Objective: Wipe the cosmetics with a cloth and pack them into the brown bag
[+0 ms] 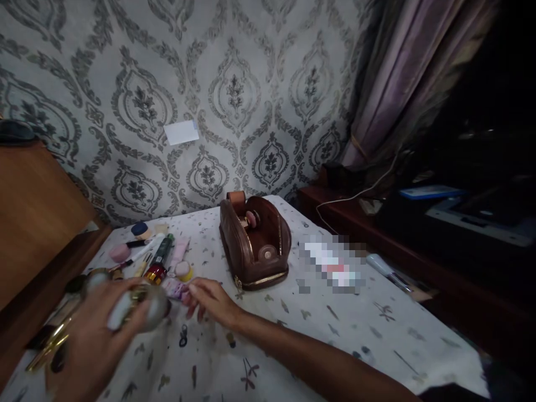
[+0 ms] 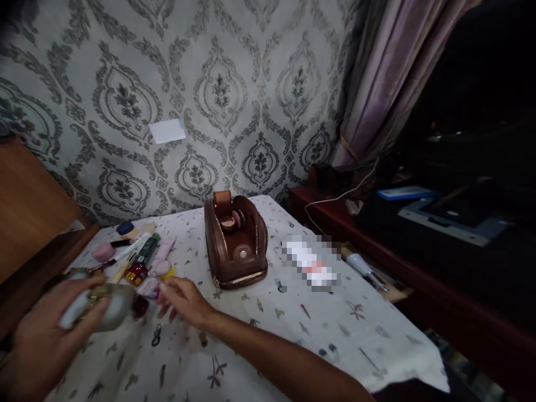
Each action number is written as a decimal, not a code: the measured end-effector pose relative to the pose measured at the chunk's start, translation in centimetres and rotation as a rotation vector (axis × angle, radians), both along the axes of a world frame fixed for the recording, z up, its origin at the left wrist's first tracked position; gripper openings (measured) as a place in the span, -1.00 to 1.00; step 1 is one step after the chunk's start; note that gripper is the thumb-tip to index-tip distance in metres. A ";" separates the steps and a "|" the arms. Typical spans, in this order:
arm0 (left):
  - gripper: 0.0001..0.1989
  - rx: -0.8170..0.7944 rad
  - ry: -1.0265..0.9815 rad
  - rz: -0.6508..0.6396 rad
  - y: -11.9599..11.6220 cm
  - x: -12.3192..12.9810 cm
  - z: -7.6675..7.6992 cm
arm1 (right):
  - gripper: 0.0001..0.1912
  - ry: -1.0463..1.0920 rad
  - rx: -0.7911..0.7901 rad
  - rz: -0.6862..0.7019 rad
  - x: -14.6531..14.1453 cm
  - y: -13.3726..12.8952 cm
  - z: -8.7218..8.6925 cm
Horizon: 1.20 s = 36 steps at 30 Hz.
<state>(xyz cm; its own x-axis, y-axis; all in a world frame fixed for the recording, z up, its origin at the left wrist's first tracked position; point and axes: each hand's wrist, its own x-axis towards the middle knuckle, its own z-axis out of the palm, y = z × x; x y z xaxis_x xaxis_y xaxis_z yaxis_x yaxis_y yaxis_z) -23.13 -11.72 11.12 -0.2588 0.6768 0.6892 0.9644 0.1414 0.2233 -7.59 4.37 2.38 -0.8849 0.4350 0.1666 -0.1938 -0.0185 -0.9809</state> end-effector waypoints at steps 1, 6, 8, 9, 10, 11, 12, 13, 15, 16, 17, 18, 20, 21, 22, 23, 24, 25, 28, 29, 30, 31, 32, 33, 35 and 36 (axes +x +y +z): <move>-0.80 -0.005 0.021 -0.113 1.3 2.3 0.1 | -0.37 0.012 -0.126 0.095 0.2 -0.2 0.4; -0.79 -0.012 -0.074 -0.336 6.4 7.9 -2.2 | -0.46 -0.021 -0.607 0.178 2.3 -0.2 1.1; -0.68 0.013 -0.262 -0.367 7.3 8.0 -3.8 | -0.53 -0.050 -0.687 0.108 3.2 0.2 0.7; -0.65 0.035 -0.357 -0.370 7.5 7.9 -4.5 | -0.54 -0.059 -0.725 0.081 3.6 0.4 0.4; -0.64 0.058 -0.432 -0.355 7.7 7.9 -5.2 | -0.53 -0.064 -0.763 0.058 3.8 0.5 0.1; -0.63 0.073 -0.482 -0.326 7.7 7.8 -5.8 | -0.53 -0.065 -0.795 0.038 3.9 0.6 -0.1; -0.64 0.080 -0.512 -0.285 7.6 7.7 -6.3 | -0.52 -0.068 -0.820 0.025 4.0 0.7 -0.3; -0.65 0.071 -0.522 -0.246 7.5 7.6 -6.8 | -0.52 -0.070 -0.835 0.016 4.0 0.8 -0.5; -0.69 0.022 -0.519 -0.197 7.1 7.3 -7.4 | -0.52 -0.068 -0.845 0.013 3.9 0.8 -0.7; -0.71 -0.012 -0.512 -0.187 6.9 7.0 -7.6 | -0.52 -0.067 -0.847 0.015 3.9 0.9 -0.7; -0.73 -0.050 -0.502 -0.186 6.7 6.6 -7.8 | -0.51 -0.063 -0.851 0.016 3.8 0.9 -0.7; -0.74 -0.085 -0.488 -0.189 6.5 6.3 -7.9 | -0.51 -0.058 -0.860 0.019 3.8 0.9 -0.8; -0.77 -0.137 -0.456 -0.199 6.1 5.5 -8.3 | -0.49 -0.046 -0.881 0.032 3.9 1.0 -0.8; -0.78 -0.156 -0.439 -0.206 6.0 5.1 -8.5 | -0.49 -0.041 -0.888 0.043 3.9 1.0 -0.9; -0.78 -0.167 -0.424 -0.212 5.9 4.8 -8.6 | -0.50 -0.032 -0.889 0.056 4.0 1.0 -0.9; -0.79 -0.173 -0.410 -0.219 5.8 4.6 -8.8 | -0.51 -0.017 -0.883 0.071 4.0 1.1 -1.0; -0.79 -0.172 -0.399 -0.225 5.7 4.4 -8.9 | -0.55 0.006 -0.872 0.082 4.1 1.1 -1.0; -0.80 -0.165 -0.392 -0.229 5.7 4.4 -9.0 | -0.59 0.038 -0.857 0.086 4.2 1.1 -1.1; -0.80 -0.095 -0.383 -0.218 5.6 4.8 -8.7 | -0.54 0.121 -0.799 0.061 4.2 0.9 -1.1; -0.79 -0.060 -0.384 -0.207 5.6 5.1 -8.4 | -0.49 0.126 -0.780 0.038 4.2 0.8 -1.2; -0.79 -0.020 -0.381 -0.202 5.6 5.4 -8.1 | -0.44 0.118 -0.759 0.011 4.2 0.7 -1.2; -0.78 0.022 -0.370 -0.212 5.5 5.8 -7.7 | -0.40 0.105 -0.731 -0.017 4.2 0.6 -1.2; -0.76 0.059 -0.344 -0.244 5.5 6.2 -7.2 | -0.38 0.092 -0.693 -0.043 4.1 0.5 -1.3; -0.72 0.076 -0.298 -0.303 5.5 6.7 -6.8 | -0.37 0.083 -0.641 -0.068 4.1 0.5 -1.3; -0.62 0.033 -0.154 -0.442 5.6 7.4 -6.1 | -0.39 0.083 -0.502 -0.116 4.0 0.6 -1.5; -0.59 -0.019 -0.069 -0.486 5.7 7.7 -6.0 | -0.41 0.087 -0.425 -0.143 4.0 0.7 -1.6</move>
<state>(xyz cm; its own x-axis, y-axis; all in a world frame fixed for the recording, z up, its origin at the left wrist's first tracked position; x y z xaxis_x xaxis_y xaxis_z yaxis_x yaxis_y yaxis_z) -15.47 -6.04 5.12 0.0462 0.7430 0.6677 0.9028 -0.3171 0.2904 -3.60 5.11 0.82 -0.8015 0.5977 0.0182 -0.3053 -0.3829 -0.8719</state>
